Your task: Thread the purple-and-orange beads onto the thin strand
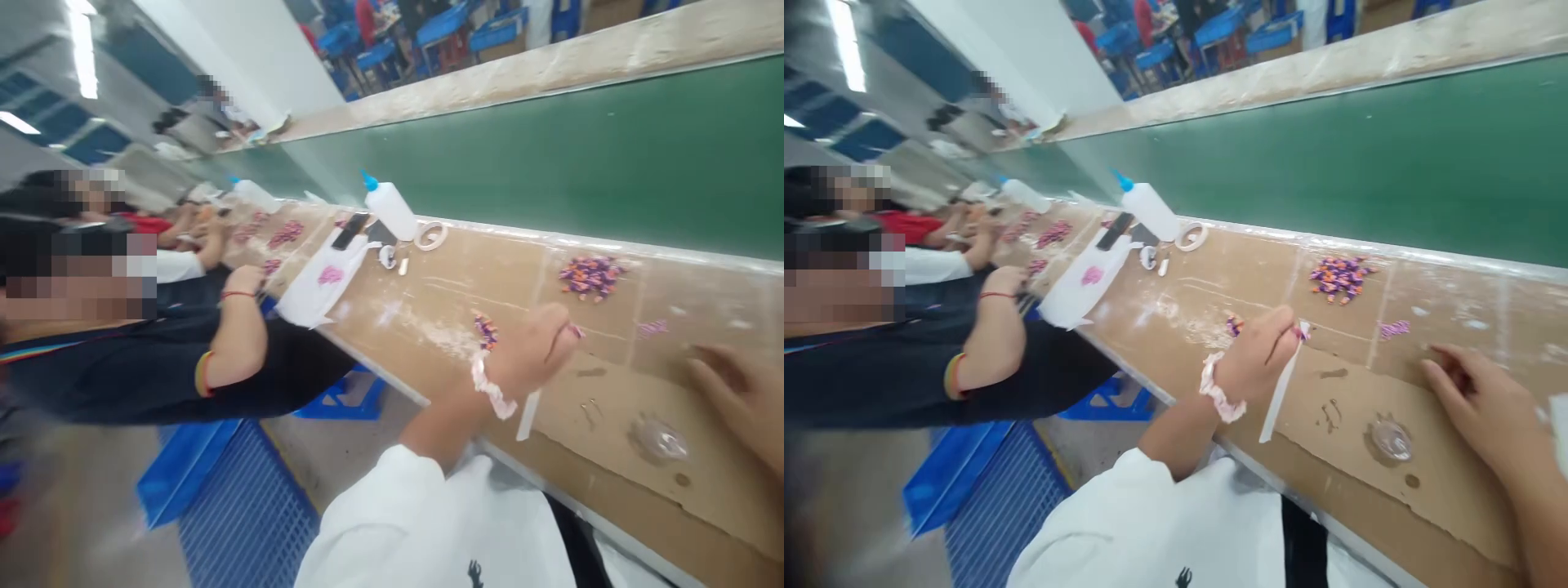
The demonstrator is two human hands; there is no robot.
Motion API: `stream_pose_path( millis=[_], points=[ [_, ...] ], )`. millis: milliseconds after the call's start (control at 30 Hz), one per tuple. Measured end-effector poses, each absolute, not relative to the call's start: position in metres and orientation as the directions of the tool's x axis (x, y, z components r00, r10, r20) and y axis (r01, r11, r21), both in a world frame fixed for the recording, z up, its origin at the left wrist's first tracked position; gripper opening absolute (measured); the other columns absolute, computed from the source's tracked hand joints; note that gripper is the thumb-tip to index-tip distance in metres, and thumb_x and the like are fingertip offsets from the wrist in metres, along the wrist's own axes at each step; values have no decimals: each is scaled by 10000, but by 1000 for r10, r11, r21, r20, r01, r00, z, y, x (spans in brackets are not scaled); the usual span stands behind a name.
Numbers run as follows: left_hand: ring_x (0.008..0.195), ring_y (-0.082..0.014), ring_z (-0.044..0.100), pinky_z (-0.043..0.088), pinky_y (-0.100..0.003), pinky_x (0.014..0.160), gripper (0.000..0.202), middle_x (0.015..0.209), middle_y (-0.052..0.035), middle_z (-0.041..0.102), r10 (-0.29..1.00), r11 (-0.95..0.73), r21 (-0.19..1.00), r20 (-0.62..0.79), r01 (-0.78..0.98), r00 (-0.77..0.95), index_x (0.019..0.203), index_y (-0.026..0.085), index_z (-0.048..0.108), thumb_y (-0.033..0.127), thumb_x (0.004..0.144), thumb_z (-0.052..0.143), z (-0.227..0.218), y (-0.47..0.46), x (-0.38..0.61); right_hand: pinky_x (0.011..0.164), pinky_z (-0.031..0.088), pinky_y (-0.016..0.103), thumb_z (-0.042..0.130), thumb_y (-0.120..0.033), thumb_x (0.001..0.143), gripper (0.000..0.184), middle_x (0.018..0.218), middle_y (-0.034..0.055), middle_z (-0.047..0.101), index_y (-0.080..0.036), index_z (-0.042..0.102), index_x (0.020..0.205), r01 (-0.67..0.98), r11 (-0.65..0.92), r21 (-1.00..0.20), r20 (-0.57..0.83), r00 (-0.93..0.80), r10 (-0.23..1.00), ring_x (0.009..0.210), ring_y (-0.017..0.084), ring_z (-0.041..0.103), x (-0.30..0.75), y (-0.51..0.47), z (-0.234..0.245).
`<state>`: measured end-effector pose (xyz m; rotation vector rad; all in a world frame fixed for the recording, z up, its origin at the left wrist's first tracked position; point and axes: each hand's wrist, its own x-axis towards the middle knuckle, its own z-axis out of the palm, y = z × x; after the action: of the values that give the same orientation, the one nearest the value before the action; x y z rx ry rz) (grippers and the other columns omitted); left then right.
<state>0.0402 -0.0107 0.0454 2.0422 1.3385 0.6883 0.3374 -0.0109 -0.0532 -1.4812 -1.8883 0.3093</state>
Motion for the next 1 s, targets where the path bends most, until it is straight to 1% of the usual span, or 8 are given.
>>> stream_pose_path(
  millis=[100,200,367,467,600,667,800,1000],
  points=[
    [648,-124,482,379,-262,648,265,685,0,512,855,-256,914,62,314,515,721,203,432,351,936,386,50,-30,69,424,398,286,607,-430,809,194,657,32,677,-262,683,869,830,257,-495,305,-111,946,498,151,578,332,-13,-48],
    [624,-106,517,397,-241,614,286,683,2,557,826,-22,996,-33,90,563,789,188,516,452,896,500,39,-35,89,531,451,294,504,-340,871,235,694,27,650,-188,660,957,878,190,-440,304,-53,951,568,161,588,320,-20,-46],
    [510,-70,495,410,-210,501,304,641,18,559,856,316,938,-217,-143,469,790,160,538,425,774,687,10,-27,98,560,433,268,500,-307,898,284,813,33,672,-187,634,1117,918,177,-356,281,-75,957,668,158,617,307,-21,-44],
    [487,-63,500,411,-208,492,294,621,32,554,865,371,912,-271,-174,423,819,149,573,386,739,726,6,-23,94,534,395,260,451,-324,936,319,875,46,677,-218,642,1167,940,218,-261,278,-143,950,713,163,629,305,-17,-40],
    [482,-53,515,421,-204,519,256,606,51,554,852,431,877,-318,-212,415,828,147,587,337,737,732,10,-22,88,488,336,255,421,-351,958,354,811,39,651,-224,655,1191,957,218,-189,284,-159,946,652,145,598,302,-15,-38],
    [486,-44,520,416,-197,516,266,649,50,572,834,476,842,-340,-256,434,832,149,592,320,713,756,11,-22,88,486,332,255,436,-353,955,343,780,36,640,-221,681,1155,955,220,-201,290,-156,944,640,141,590,302,-15,-38],
    [481,-22,498,383,-181,493,304,689,54,576,798,568,743,-393,-353,457,827,148,603,298,654,804,10,-23,90,537,406,265,479,-339,937,292,732,34,643,-207,733,997,916,215,-339,332,-97,938,648,150,604,307,-18,-42],
    [539,-15,479,371,-172,517,296,713,50,569,792,600,671,-423,-436,440,843,153,626,266,644,813,8,-24,93,645,506,302,483,-320,931,245,873,49,683,-229,710,923,885,196,-423,342,-44,939,737,174,642,315,-18,-45]
  ],
)
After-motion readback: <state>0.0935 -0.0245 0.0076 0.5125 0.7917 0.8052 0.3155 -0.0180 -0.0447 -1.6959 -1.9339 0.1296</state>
